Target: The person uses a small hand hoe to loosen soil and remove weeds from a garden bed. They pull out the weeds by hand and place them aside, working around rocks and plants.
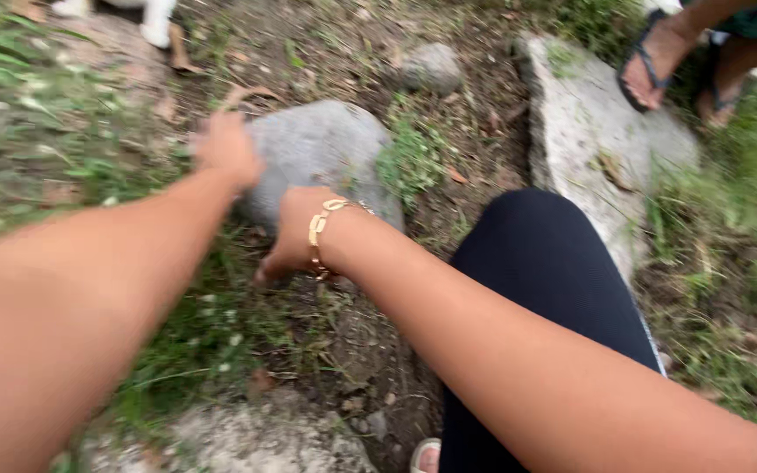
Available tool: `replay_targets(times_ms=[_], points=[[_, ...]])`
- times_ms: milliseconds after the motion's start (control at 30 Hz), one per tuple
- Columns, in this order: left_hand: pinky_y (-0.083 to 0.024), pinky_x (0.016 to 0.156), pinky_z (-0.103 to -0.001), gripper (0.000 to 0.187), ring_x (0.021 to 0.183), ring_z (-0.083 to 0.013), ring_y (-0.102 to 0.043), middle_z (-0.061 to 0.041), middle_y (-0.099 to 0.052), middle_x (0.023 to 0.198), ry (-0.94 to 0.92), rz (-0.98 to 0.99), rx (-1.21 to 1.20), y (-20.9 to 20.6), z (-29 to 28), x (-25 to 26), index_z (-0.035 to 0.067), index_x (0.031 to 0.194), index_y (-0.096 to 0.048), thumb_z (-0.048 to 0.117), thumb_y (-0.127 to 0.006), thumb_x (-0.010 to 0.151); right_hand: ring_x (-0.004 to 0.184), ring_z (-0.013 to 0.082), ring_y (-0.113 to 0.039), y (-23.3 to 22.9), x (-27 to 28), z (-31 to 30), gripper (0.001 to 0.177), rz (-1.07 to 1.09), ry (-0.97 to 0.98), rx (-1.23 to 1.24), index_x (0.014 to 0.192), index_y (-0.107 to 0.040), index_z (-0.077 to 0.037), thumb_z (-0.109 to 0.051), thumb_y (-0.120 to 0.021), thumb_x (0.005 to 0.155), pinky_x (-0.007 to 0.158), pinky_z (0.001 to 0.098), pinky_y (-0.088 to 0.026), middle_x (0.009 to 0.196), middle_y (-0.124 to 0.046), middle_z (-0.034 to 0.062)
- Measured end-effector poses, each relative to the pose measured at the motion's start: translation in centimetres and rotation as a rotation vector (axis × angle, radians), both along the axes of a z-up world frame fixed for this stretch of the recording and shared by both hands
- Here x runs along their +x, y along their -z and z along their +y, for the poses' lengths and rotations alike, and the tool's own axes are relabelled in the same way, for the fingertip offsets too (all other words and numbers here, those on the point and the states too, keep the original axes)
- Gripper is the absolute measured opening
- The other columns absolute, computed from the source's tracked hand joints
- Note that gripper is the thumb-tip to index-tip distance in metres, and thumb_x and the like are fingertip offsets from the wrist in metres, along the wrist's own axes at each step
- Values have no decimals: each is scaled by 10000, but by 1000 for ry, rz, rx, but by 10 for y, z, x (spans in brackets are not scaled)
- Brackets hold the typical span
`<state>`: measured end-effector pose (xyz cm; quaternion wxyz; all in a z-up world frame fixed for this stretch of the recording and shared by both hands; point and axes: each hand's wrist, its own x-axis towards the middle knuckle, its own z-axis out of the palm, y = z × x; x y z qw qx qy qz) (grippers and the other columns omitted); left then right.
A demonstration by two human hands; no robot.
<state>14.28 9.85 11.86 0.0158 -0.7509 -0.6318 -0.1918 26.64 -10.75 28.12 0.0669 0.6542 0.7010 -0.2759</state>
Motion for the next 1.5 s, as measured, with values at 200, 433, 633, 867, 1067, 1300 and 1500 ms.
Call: replay_targets(times_ms=[200,433,633,867,1067,1300,1500], points=[[-282,1101,-597,621,1288,-361,-560,-153,-589,1409,-240,543,-270,44,-25,-114,100,1391,-577,453,-593,881,593,229,-760,-10,19,-8,627,32,-4,19,866,-749,71,-511,-877,669,562,362,-628,719,-747,138],[-295,1133,-629,560,1339,-494,-489,-236,-524,1483,-232,73,-552,120,-8,-143,46,1471,-499,413,-393,1061,543,248,-735,-12,35,-21,392,15,112,-550,837,-657,61,-290,-586,996,499,389,-593,713,-746,142],[-366,1160,-492,505,1396,-387,-482,-174,-514,1522,-373,-589,-573,102,-46,-154,134,1482,-528,397,-466,1055,462,201,-656,-5,63,-19,408,204,219,-177,786,-687,23,-366,-699,908,460,394,-576,645,-693,118],[-381,1130,-477,486,1379,-344,-493,-136,-515,1522,-383,-856,-546,101,-54,-152,151,1465,-544,357,-519,1025,397,183,-544,33,13,50,568,1074,459,457,798,-567,-1,-536,-572,987,339,351,-496,573,-542,79],[-338,1174,-415,538,1429,-294,-459,-108,-505,1544,-354,-1061,-473,117,-47,-155,121,1480,-510,354,-547,996,694,249,-659,145,-44,63,573,668,219,1217,1004,-679,-14,-539,-527,1175,618,394,-540,813,-697,132],[-253,1190,-474,625,1491,-293,-334,-97,-375,1618,-339,-1316,-604,110,-60,-154,161,1545,-368,360,-527,974,491,241,-614,177,-38,47,610,826,579,332,878,-633,32,-560,-539,985,458,390,-516,677,-638,141],[-289,1179,-477,579,1415,-347,-428,-239,-455,1554,-400,-1307,-570,107,-57,-155,12,1346,-593,362,-518,891,454,90,-564,196,-52,20,610,690,375,413,780,-655,-62,-616,-548,1013,461,270,-450,573,-611,17]])
